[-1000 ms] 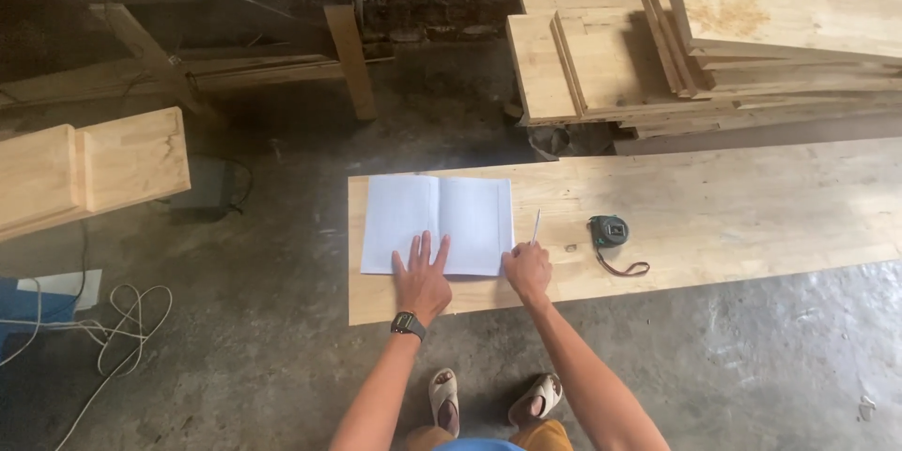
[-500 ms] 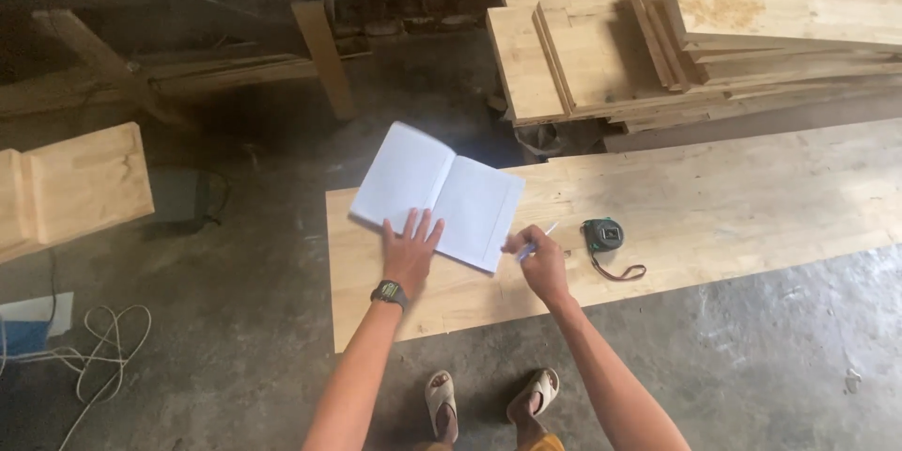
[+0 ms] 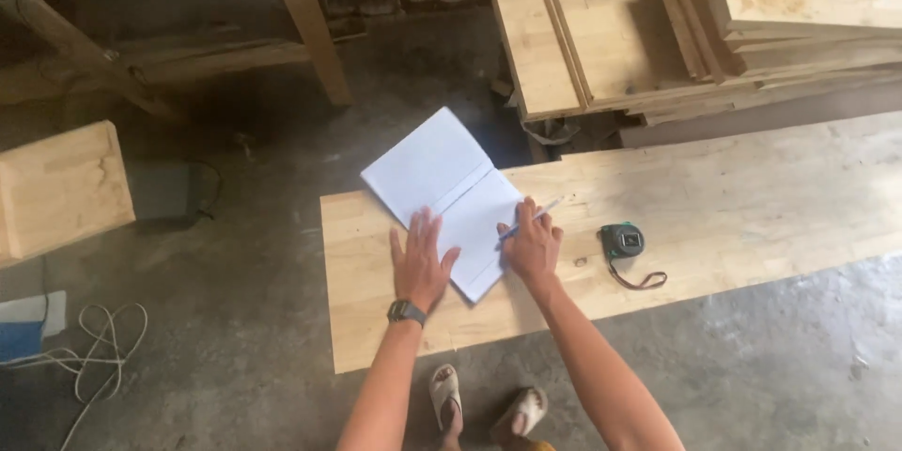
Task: The person is reviewing and writing notes in a notebook before measuring a long wooden board with a tape measure on a workbench.
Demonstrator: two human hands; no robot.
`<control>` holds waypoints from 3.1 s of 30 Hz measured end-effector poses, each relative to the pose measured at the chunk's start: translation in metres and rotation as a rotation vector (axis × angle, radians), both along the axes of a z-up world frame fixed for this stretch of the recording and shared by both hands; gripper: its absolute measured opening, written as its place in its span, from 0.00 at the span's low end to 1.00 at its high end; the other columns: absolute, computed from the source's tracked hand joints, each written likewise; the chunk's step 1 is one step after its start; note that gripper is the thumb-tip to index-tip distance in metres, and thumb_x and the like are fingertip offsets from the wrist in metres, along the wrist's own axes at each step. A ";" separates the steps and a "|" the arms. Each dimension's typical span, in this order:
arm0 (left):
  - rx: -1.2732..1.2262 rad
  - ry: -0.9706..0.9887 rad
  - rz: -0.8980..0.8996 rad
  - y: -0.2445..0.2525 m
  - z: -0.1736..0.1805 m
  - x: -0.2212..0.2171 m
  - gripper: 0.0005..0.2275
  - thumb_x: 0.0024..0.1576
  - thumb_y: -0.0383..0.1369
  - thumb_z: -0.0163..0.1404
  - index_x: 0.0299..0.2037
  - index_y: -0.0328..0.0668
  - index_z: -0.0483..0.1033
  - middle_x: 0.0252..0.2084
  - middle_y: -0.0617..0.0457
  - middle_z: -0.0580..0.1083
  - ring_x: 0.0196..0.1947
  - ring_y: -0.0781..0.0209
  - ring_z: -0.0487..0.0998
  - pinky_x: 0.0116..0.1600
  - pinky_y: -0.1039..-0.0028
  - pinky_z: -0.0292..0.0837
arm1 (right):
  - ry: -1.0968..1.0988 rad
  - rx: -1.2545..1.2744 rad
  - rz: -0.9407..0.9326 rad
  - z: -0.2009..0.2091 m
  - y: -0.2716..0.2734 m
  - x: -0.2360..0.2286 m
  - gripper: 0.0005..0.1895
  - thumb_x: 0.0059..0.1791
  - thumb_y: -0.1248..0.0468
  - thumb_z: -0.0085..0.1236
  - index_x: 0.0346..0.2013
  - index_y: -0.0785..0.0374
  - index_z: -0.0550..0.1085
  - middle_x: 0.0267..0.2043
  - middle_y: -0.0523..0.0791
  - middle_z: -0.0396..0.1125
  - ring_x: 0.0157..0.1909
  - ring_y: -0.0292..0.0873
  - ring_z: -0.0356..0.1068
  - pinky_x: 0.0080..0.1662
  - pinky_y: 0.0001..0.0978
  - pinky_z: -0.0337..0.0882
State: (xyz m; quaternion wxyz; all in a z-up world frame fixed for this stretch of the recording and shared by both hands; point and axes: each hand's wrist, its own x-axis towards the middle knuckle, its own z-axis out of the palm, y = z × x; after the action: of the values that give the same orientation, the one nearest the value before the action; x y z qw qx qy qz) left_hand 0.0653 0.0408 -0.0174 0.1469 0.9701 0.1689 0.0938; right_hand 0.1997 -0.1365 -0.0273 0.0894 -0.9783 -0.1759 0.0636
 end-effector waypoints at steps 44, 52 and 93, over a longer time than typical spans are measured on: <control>-0.053 0.369 0.012 0.017 0.036 -0.005 0.41 0.54 0.68 0.35 0.77 0.66 0.43 0.80 0.56 0.44 0.79 0.58 0.42 0.76 0.39 0.32 | 0.116 1.092 0.136 -0.027 0.047 -0.059 0.06 0.49 0.61 0.60 0.31 0.60 0.78 0.24 0.47 0.74 0.28 0.46 0.76 0.35 0.37 0.75; -0.036 0.378 0.020 0.016 0.032 -0.004 0.40 0.54 0.64 0.40 0.77 0.67 0.43 0.80 0.57 0.43 0.79 0.58 0.42 0.76 0.39 0.32 | 0.102 1.052 0.194 -0.031 0.048 -0.060 0.06 0.49 0.60 0.61 0.33 0.59 0.79 0.26 0.48 0.75 0.30 0.48 0.77 0.36 0.38 0.75; -0.070 0.389 0.017 0.017 0.039 -0.003 0.42 0.53 0.70 0.33 0.77 0.65 0.42 0.80 0.56 0.44 0.79 0.58 0.42 0.76 0.39 0.31 | -0.077 1.199 -0.313 -0.023 0.055 -0.056 0.04 0.47 0.69 0.55 0.34 0.63 0.77 0.17 0.45 0.70 0.20 0.39 0.71 0.29 0.31 0.71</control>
State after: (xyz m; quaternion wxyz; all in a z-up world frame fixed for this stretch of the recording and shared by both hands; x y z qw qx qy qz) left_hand 0.0624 0.0577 0.0212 0.1443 0.9628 0.2055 -0.1000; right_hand 0.1433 -0.0813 -0.0507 0.6253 -0.7736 -0.0386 -0.0953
